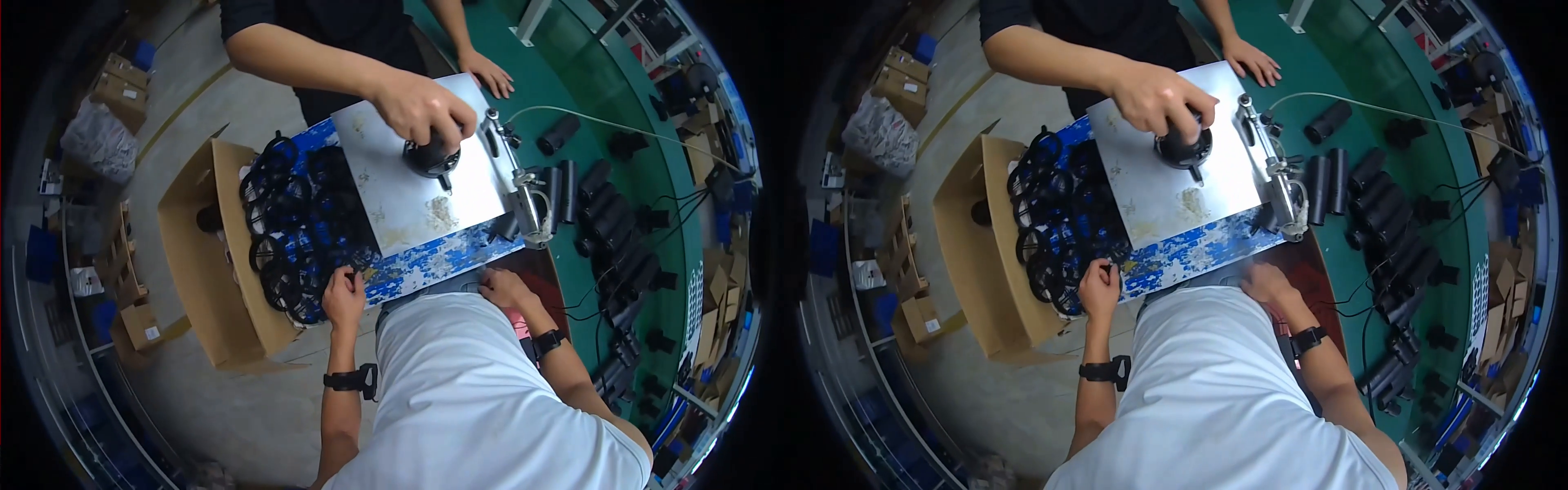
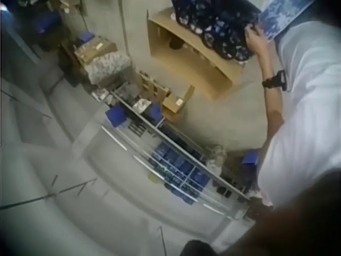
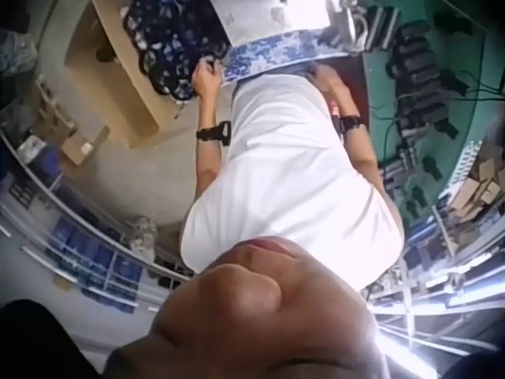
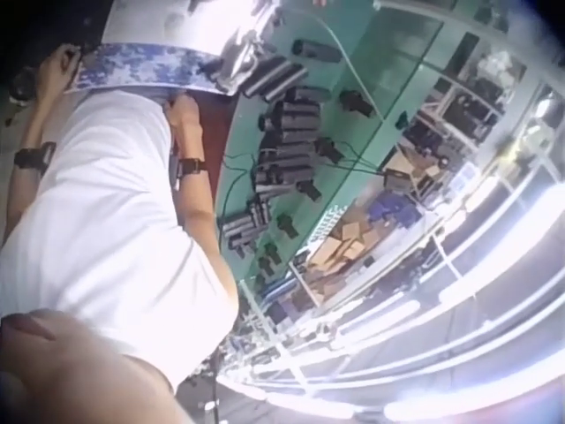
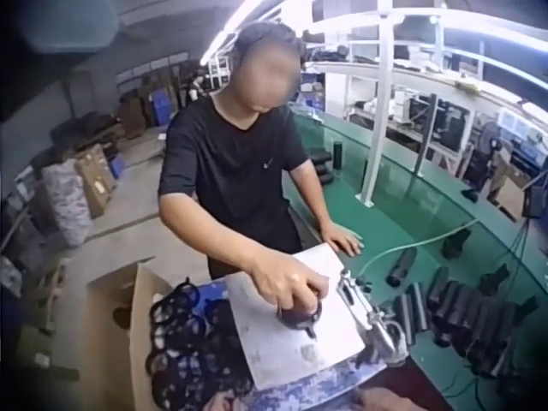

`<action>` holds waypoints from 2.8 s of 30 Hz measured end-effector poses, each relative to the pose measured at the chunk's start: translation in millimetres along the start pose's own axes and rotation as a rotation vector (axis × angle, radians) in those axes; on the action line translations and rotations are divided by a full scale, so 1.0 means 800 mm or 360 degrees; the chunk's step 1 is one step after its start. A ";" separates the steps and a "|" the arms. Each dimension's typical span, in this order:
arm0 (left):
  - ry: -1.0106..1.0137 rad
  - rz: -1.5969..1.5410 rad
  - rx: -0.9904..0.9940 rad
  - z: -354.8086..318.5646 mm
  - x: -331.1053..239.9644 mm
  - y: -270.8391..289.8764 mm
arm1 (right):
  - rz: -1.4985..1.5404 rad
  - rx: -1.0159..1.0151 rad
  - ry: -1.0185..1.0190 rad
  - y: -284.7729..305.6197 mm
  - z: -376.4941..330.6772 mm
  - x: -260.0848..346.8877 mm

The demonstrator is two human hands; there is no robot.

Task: The person picks up a fan guard from a box, places it onto a metal plate, and presses a black component onto it before setting the assembly aside.

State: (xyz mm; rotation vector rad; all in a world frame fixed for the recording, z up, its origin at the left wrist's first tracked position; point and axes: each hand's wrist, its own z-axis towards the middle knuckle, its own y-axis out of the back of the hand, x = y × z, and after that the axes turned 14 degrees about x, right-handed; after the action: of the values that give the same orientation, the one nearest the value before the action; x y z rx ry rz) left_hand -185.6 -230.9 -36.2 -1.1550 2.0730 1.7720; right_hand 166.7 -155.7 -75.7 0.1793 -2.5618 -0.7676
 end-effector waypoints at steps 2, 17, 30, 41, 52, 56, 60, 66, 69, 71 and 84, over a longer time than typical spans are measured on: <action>0.0039 0.0024 -0.0055 0.005 -0.002 -0.008 | 0.0079 -0.0006 0.0038 0.009 -0.001 -0.012; 0.0163 0.0033 0.0139 0.010 -0.046 0.047 | 0.0400 0.0021 0.0241 0.082 -0.025 0.034; -0.0858 -0.0058 0.0186 -0.001 -0.120 0.127 | 0.0671 -0.0664 0.1174 0.215 -0.076 0.189; -0.1265 -0.0462 0.0409 0.031 -0.206 0.086 | 0.1668 0.0323 0.1336 0.176 -0.024 0.152; -0.0715 -0.1339 0.0709 0.067 -0.203 0.027 | 0.2359 -0.0476 0.1126 0.213 -0.025 0.165; -0.0748 -0.1402 0.0731 0.072 -0.222 0.056 | 0.2236 -0.0342 0.1125 0.229 -0.036 0.167; -0.0846 -0.1451 0.0744 0.066 -0.209 0.042 | 0.2199 -0.0347 0.1134 0.222 -0.035 0.158; -0.0779 -0.1606 0.0943 0.060 -0.204 0.025 | 0.2264 -0.0526 0.1072 0.193 -0.011 0.151; -0.0930 -0.1704 0.0719 0.063 -0.204 0.010 | 0.2291 -0.0507 0.1040 0.189 -0.012 0.163; -0.0837 -0.1571 0.0668 0.068 -0.191 0.002 | 0.2191 -0.0463 0.1053 0.184 -0.009 0.163; -0.0716 -0.0898 0.0370 0.112 -0.204 -0.031 | 0.1219 -0.1012 0.0848 0.191 0.011 0.144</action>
State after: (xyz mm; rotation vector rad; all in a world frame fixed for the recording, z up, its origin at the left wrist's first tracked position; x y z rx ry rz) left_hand -88.3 -79.2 16.5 -1.0204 1.4588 1.3260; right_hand 61.6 -52.1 46.5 -0.6661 -1.5820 -0.9864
